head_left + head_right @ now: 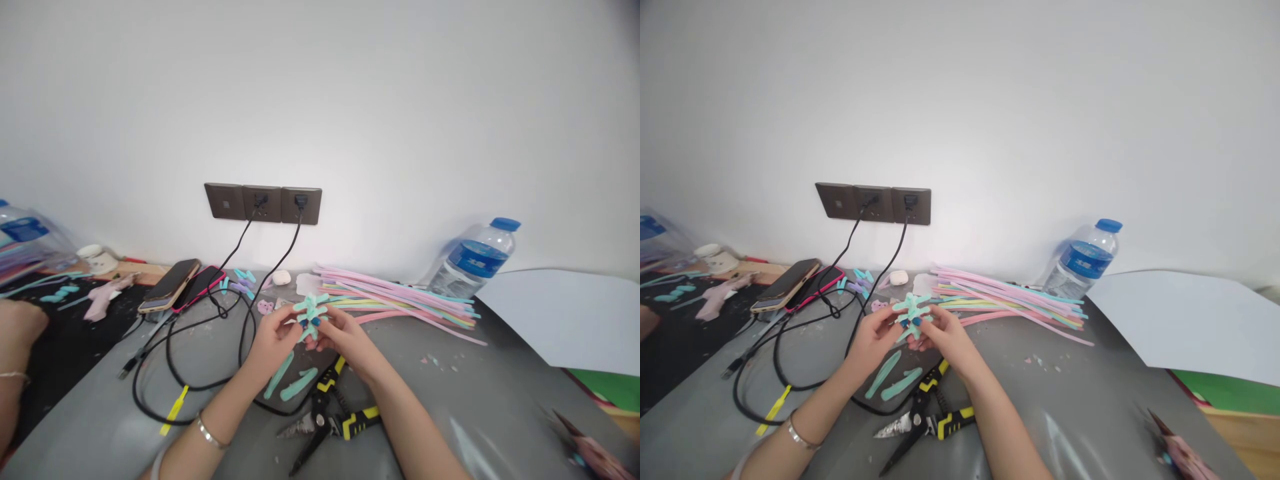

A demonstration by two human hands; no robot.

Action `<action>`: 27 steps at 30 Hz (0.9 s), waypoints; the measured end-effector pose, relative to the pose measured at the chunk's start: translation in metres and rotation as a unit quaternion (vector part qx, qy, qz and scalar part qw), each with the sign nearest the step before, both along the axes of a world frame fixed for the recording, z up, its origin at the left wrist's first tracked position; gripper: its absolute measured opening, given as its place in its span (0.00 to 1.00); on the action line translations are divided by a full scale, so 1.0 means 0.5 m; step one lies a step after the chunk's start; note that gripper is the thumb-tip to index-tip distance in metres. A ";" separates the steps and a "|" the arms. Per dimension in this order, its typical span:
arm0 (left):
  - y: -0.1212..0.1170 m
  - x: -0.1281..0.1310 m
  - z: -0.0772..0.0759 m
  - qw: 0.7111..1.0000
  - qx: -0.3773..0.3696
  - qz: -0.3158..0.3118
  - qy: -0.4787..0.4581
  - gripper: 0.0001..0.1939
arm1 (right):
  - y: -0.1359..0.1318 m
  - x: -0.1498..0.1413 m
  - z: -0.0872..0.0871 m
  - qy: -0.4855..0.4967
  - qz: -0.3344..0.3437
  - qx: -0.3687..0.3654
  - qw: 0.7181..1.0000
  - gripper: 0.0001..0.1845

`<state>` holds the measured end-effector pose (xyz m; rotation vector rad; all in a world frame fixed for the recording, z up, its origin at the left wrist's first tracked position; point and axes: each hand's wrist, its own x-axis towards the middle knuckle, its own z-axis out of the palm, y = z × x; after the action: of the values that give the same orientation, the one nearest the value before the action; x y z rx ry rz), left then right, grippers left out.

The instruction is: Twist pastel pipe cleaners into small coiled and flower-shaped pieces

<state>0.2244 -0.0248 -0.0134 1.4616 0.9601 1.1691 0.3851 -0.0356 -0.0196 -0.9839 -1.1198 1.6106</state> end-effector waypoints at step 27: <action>0.001 0.002 0.015 0.938 -0.222 -0.119 -0.239 0.07 | 0.012 0.007 -0.031 -0.229 -0.058 0.210 0.949 0.05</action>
<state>0.2252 -0.0244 -0.0061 0.8463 0.6297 0.9813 0.3885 -0.0294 -0.0350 -1.1343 -1.6040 1.0049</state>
